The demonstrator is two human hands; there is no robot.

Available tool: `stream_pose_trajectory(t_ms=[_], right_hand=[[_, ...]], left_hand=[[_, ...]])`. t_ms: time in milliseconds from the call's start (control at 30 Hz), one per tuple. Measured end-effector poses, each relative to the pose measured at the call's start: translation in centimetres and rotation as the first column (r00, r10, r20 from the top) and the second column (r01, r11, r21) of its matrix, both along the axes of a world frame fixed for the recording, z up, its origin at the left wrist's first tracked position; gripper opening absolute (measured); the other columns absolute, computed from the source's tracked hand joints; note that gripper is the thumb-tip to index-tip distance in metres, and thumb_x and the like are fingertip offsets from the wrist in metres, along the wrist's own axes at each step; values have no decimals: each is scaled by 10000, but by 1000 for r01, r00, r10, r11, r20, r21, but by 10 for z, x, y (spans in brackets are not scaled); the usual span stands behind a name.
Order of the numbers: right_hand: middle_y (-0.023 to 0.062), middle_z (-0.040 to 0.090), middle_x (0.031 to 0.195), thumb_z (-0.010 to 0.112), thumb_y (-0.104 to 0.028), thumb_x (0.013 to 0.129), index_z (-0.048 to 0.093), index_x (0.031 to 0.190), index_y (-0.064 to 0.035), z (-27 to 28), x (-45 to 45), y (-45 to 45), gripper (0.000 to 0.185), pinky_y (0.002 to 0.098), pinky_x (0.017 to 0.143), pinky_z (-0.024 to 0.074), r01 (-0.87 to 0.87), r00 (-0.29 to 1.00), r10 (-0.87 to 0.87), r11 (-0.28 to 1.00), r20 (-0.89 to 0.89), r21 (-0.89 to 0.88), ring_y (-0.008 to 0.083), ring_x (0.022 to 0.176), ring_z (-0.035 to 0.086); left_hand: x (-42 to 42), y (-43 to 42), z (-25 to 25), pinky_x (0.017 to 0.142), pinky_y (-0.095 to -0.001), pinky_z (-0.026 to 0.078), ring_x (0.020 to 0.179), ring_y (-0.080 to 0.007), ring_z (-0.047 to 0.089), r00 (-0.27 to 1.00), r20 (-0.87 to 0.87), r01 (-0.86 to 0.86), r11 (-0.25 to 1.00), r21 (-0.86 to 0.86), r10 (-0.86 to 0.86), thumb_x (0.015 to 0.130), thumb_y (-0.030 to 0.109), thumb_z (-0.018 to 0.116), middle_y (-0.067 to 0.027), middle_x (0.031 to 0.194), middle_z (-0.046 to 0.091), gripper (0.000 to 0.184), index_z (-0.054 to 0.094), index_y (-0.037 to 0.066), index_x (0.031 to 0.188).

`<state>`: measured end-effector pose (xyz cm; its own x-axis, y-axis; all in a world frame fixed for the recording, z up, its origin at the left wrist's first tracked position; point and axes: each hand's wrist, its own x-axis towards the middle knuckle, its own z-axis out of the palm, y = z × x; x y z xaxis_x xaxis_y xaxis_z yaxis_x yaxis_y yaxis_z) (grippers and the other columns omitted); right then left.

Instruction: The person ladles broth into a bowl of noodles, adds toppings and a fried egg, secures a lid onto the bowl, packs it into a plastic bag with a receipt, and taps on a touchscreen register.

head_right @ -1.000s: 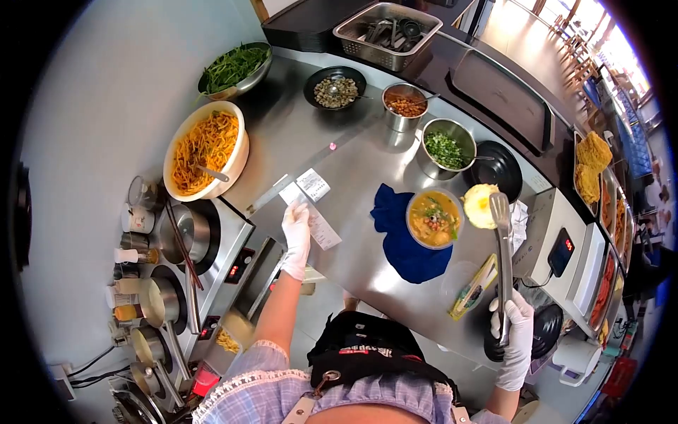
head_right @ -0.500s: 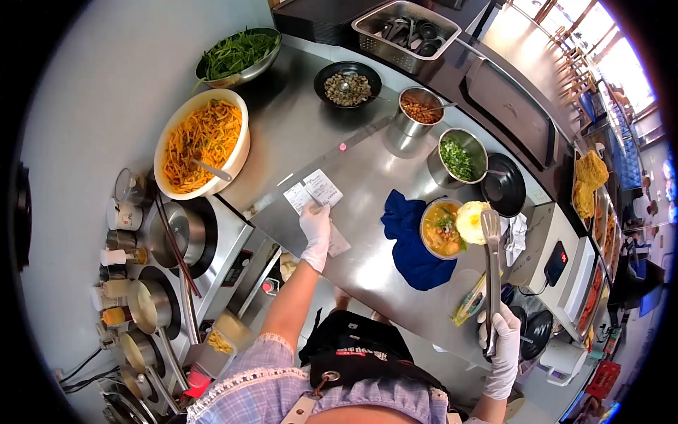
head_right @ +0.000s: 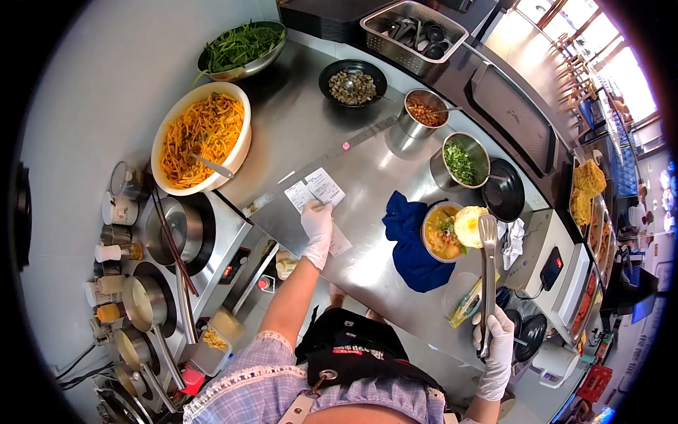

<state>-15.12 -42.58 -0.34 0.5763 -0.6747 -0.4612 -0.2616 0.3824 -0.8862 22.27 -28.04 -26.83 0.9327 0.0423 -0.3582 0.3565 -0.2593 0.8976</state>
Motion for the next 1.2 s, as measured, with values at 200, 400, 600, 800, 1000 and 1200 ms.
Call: stream_pose_trajectory(t_ms=[200,400,600,800,1000,1200], right_hand=[[102,591,812,541,-217,914,476,1205,59,0,-1,1,407,212,354,403,5,1000,-5,1000,1,-3,110,449,495],[82,591,803,552,-236,906,483,1206,51,-3,-1,6,420,210,356,401,18,999,-19,999,-47,-32,103,449,492],[38,578,747,455,-169,900,528,1174,34,5,0,6,349,205,377,360,-24,979,4,995,-203,-95,85,440,466],[41,601,791,445,-58,893,458,1295,28,0,-2,9,411,195,418,369,79,984,-82,997,-160,-24,77,471,482],[-3,586,781,486,-99,914,429,1332,-3,-41,-7,7,432,182,443,380,-20,980,9,998,-199,-54,46,495,473],[-17,583,767,530,-130,904,433,1340,-30,-62,-6,7,457,193,444,403,-44,960,6,990,-278,-131,35,504,458]], left_hand=[[1,0,-2,689,-332,505,740,-235,652,1000,-10,19,1000,15,-19,737,137,707,-118,812,678,347,563,-20,1011],[1,0,2,698,-327,506,746,-231,652,999,6,31,999,40,-32,736,130,703,-117,812,677,342,563,-21,1009],[1,7,20,686,-321,498,737,-224,642,984,124,119,991,63,-126,739,91,666,-129,804,669,211,590,-33,892],[6,19,14,672,-297,500,722,-194,613,994,67,87,993,-76,-82,757,80,703,-123,839,636,299,575,-76,977],[-9,34,56,747,-302,501,881,-213,595,989,116,104,990,-99,-93,794,52,676,-156,1034,581,415,482,-77,1137],[-22,41,93,776,-277,468,900,-172,544,967,216,158,983,-91,-135,847,77,635,-117,1023,543,402,474,-65,1187]])
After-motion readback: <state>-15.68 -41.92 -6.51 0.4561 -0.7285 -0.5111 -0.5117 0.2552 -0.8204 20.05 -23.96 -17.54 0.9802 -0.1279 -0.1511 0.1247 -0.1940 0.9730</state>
